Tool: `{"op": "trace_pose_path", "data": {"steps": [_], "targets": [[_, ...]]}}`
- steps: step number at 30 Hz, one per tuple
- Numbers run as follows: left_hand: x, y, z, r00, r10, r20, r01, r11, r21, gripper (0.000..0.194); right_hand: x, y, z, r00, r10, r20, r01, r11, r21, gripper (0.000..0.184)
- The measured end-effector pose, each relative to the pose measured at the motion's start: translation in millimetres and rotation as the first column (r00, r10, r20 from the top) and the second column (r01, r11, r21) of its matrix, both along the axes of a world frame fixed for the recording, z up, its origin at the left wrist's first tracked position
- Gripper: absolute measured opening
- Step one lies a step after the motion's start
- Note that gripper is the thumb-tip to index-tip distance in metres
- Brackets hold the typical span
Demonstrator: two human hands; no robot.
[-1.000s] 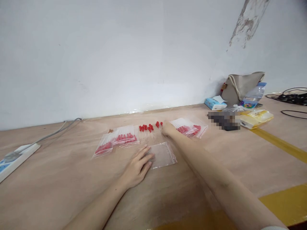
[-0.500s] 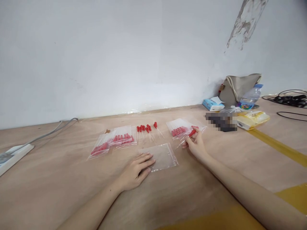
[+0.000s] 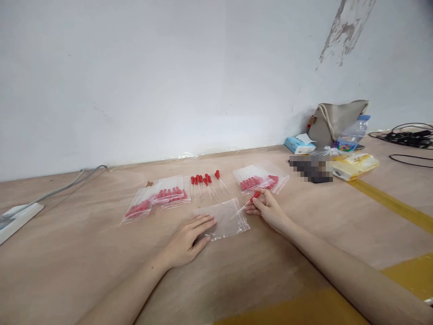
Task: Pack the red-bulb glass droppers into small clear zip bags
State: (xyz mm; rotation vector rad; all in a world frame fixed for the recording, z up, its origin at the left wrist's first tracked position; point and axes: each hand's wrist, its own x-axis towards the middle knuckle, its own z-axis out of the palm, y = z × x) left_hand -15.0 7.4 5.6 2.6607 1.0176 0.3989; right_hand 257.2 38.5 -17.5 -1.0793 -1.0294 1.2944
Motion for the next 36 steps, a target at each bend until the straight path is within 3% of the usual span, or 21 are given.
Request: {"op": "trace_pose_path", "data": {"steps": [5, 8, 13, 19, 24, 27, 31, 36], "targets": [[1, 0, 0.1, 1.0, 0.003, 0.008, -0.003, 1.0, 0.004, 0.045, 24, 3, 3.2, 0.932, 0.312, 0.186, -0.307, 0.95, -0.057, 0.035], [1, 0, 0.3, 1.0, 0.0, 0.01, 0.0, 1.0, 0.016, 0.045, 31, 6, 2.4, 0.847, 0.392, 0.358, -0.415, 0.91, -0.016, 0.032], [0, 1, -0.1, 1.0, -0.018, 0.022, 0.017, 0.999, 0.031, 0.044, 23, 6, -0.1, 0.821, 0.326, 0.469, -0.436, 0.888, 0.146, 0.027], [-1, 3, -0.5, 0.999, -0.04, 0.001, 0.04, 0.999, 0.031, 0.044, 9, 2, 3.1, 0.83, 0.487, 0.273, -0.548, 0.805, 0.229, 0.022], [-1, 3, -1.1, 0.999, -0.043, -0.007, 0.043, 0.998, 0.039, 0.044, 5, 0, 3.9, 0.781, 0.615, 0.106, -0.624, 0.769, 0.14, 0.024], [0, 2, -1.3, 0.999, -0.038, 0.009, 0.037, 0.999, 0.032, 0.044, 5, 2, 3.2, 0.795, 0.602, 0.078, -0.606, 0.793, 0.067, 0.028], [0, 1, -0.9, 0.997, -0.002, 0.073, 0.001, 1.0, 0.009, 0.043, 7, 6, 2.7, 0.834, 0.527, 0.162, -0.533, 0.846, -0.012, 0.029], [-2, 2, -2.5, 0.993, 0.005, 0.115, -0.005, 1.0, 0.0, 0.038, 7, 4, 4.9, 0.768, 0.518, 0.378, -0.561, 0.828, 0.004, 0.032]]}}
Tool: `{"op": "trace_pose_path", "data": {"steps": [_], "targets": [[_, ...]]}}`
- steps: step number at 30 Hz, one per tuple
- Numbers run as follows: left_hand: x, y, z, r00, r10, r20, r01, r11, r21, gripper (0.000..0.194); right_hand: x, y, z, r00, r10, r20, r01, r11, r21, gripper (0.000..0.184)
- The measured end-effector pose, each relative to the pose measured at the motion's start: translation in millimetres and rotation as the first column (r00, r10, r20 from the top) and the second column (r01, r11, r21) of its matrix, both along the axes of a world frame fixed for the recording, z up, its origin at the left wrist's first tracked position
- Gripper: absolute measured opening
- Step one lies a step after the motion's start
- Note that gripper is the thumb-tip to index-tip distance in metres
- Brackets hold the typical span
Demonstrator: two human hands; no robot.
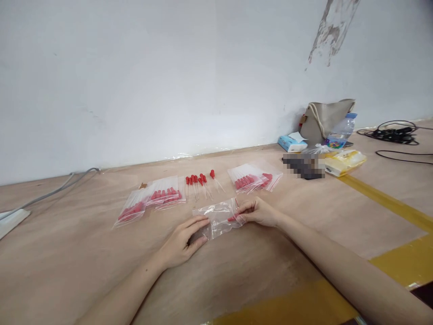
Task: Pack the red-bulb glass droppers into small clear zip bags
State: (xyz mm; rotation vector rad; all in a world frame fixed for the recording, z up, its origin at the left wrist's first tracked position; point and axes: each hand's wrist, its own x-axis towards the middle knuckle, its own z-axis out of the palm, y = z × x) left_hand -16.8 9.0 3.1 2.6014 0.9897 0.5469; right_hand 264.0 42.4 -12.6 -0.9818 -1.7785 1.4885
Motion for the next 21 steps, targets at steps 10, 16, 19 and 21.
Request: {"op": "trace_pose_path", "data": {"steps": [10, 16, 19, 21], "targets": [[-1, 3, -2.8, 0.998, -0.056, -0.015, 0.056, 0.998, 0.01, 0.033, 13, 5, 22.3, 0.908, -0.179, 0.378, 0.03, 0.93, 0.368, 0.021], [1, 3, -1.9, 0.997, -0.062, -0.05, 0.062, 0.998, -0.003, 0.033, -33, 55, 38.7, 0.647, -0.586, 0.488, 0.285, 0.78, 0.558, 0.012], [2, 2, -1.5, 0.997, -0.056, -0.058, 0.056, 0.998, -0.001, 0.033, -66, 83, 37.6, 0.583, -0.632, 0.511, 0.323, 0.757, 0.568, 0.026], [2, 2, -1.4, 0.997, -0.056, -0.061, 0.056, 0.998, 0.0, 0.034, -80, 98, 32.9, 0.555, -0.636, 0.536, 0.339, 0.761, 0.553, 0.037]]}}
